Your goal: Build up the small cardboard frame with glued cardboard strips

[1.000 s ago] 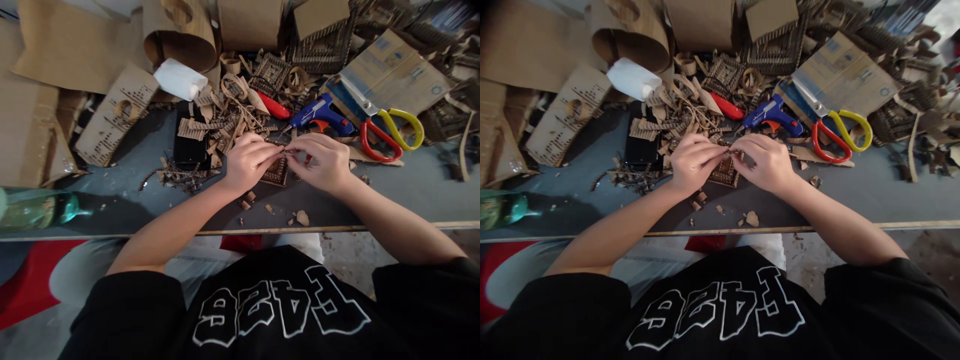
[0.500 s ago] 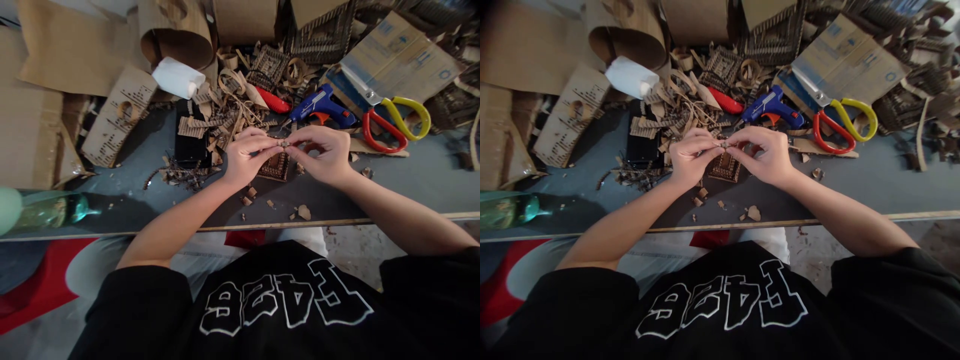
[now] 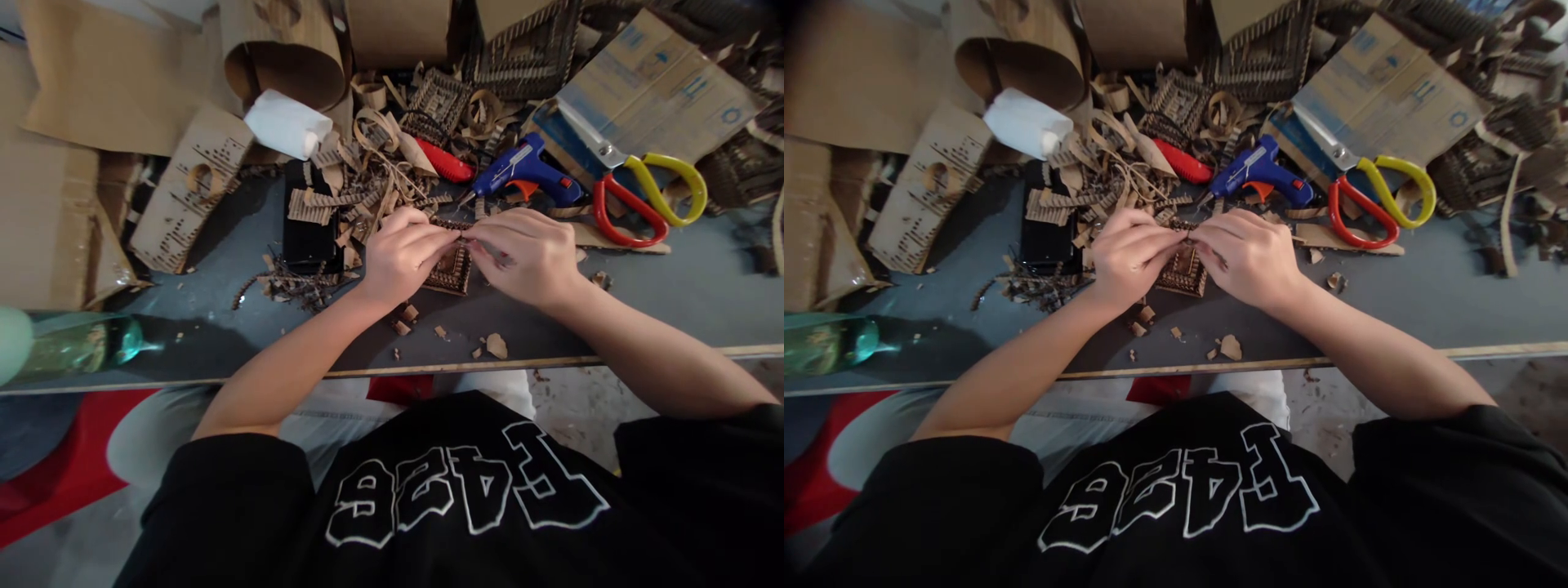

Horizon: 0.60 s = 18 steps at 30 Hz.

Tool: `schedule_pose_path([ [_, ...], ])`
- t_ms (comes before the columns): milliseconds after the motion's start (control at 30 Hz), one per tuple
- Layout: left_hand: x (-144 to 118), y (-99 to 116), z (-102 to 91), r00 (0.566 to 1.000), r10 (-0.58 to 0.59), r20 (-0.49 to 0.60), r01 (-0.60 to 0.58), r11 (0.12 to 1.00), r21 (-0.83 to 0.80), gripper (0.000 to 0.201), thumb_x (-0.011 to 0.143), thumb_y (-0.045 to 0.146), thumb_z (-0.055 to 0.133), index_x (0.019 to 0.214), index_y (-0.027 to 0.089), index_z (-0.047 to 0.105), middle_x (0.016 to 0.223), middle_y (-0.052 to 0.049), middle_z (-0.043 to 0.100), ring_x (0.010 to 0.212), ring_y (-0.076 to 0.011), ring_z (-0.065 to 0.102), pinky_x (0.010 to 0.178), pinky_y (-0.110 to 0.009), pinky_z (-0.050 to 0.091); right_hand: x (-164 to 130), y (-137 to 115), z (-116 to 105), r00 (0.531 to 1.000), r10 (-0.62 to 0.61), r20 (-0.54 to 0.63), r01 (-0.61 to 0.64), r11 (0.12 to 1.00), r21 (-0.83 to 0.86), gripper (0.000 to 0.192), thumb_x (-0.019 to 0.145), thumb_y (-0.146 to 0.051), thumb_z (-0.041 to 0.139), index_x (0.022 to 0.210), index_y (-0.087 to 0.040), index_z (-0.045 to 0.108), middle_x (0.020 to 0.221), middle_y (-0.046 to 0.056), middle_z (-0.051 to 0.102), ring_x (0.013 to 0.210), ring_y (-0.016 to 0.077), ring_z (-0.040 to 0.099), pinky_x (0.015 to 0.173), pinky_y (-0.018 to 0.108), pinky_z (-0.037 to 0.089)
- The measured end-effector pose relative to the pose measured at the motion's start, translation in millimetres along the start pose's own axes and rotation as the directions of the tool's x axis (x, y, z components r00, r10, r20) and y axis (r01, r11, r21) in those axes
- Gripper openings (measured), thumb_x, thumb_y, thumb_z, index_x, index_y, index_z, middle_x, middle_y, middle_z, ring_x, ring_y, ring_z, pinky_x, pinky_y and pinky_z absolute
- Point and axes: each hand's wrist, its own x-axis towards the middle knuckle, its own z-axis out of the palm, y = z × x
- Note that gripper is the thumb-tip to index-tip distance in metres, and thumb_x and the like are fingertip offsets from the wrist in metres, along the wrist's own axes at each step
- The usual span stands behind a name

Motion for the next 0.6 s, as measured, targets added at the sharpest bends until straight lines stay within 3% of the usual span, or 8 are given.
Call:
schedule_pose_path([
  [100, 1, 3, 0.0, 1.000, 0.005, 0.004, -0.005, 0.998, 0.068, 0.011, 0.091, 0.019, 0.071, 0.101, 0.019, 0.076, 0.087, -0.001, 0.078, 0.082, -0.0153, 0.068, 0.074, -0.029, 0.058, 0, -1, -3, 0.999, 0.039, 0.029, -0.039, 0.999, 0.023, 0.022, 0.090, -0.024, 0.060, 0.102, -0.024, 0.078, 0.099, 0.004, 0.077, 0.090, 0.0213, 0.072, 0.080, 0.035, 0.059],
  [200, 2, 5, -2.5, 1.000, -0.015, 0.004, 0.015, 0.999, 0.029, 0.012, 0.091, 0.020, 0.071, 0.102, 0.019, 0.076, 0.089, -0.001, 0.079, 0.084, -0.0152, 0.068, 0.075, -0.029, 0.058, 4, -4, -7, 0.994, 0.104, 0.027, -0.107, 0.972, 0.207, 0.017, 0.088, -0.025, 0.065, 0.098, -0.022, 0.078, 0.095, 0.004, 0.076, 0.084, 0.0179, 0.071, 0.073, 0.030, 0.058],
  [300, 4, 7, -5.3, 0.998, -0.069, 0.001, 0.069, 0.995, -0.067, 0.012, 0.091, 0.020, 0.071, 0.102, 0.019, 0.076, 0.092, -0.002, 0.079, 0.087, -0.0148, 0.068, 0.078, -0.030, 0.058, 8, -5, -8, 0.971, 0.226, 0.073, -0.235, 0.869, 0.436, 0.015, 0.085, -0.029, 0.070, 0.094, -0.019, 0.077, 0.091, 0.004, 0.076, 0.075, 0.0128, 0.068, 0.056, 0.022, 0.052],
  [400, 4, 7, -5.2, 0.988, -0.153, 0.007, 0.153, 0.980, -0.128, 0.009, 0.092, 0.024, 0.071, 0.098, 0.020, 0.077, 0.091, -0.001, 0.080, 0.086, -0.0141, 0.069, 0.077, -0.029, 0.058, 11, -6, -6, 0.939, 0.318, 0.128, -0.333, 0.754, 0.566, 0.023, 0.084, -0.039, 0.073, 0.095, -0.019, 0.077, 0.093, 0.004, 0.075, 0.076, 0.0118, 0.068, 0.051, 0.019, 0.048],
  [467, 4, 6, -3.4, 0.981, -0.192, 0.004, 0.191, 0.973, -0.133, 0.010, 0.092, 0.027, 0.071, 0.096, 0.021, 0.078, 0.089, -0.001, 0.080, 0.085, -0.0137, 0.069, 0.076, -0.028, 0.059, 12, -7, -4, 0.941, 0.319, 0.117, -0.327, 0.756, 0.568, 0.025, 0.085, -0.042, 0.073, 0.094, -0.020, 0.077, 0.093, 0.004, 0.075, 0.078, 0.0119, 0.068, 0.050, 0.018, 0.046],
  [600, 2, 5, -0.3, 0.980, -0.197, -0.030, 0.192, 0.975, -0.110, 0.010, 0.091, 0.025, 0.072, 0.097, 0.021, 0.078, 0.087, -0.001, 0.080, 0.083, -0.0132, 0.069, 0.074, -0.027, 0.058, 11, -7, -2, 0.965, 0.261, 0.032, -0.246, 0.854, 0.459, 0.018, 0.089, -0.036, 0.069, 0.094, -0.023, 0.080, 0.092, 0.003, 0.076, 0.075, 0.0124, 0.068, 0.051, 0.020, 0.048],
])
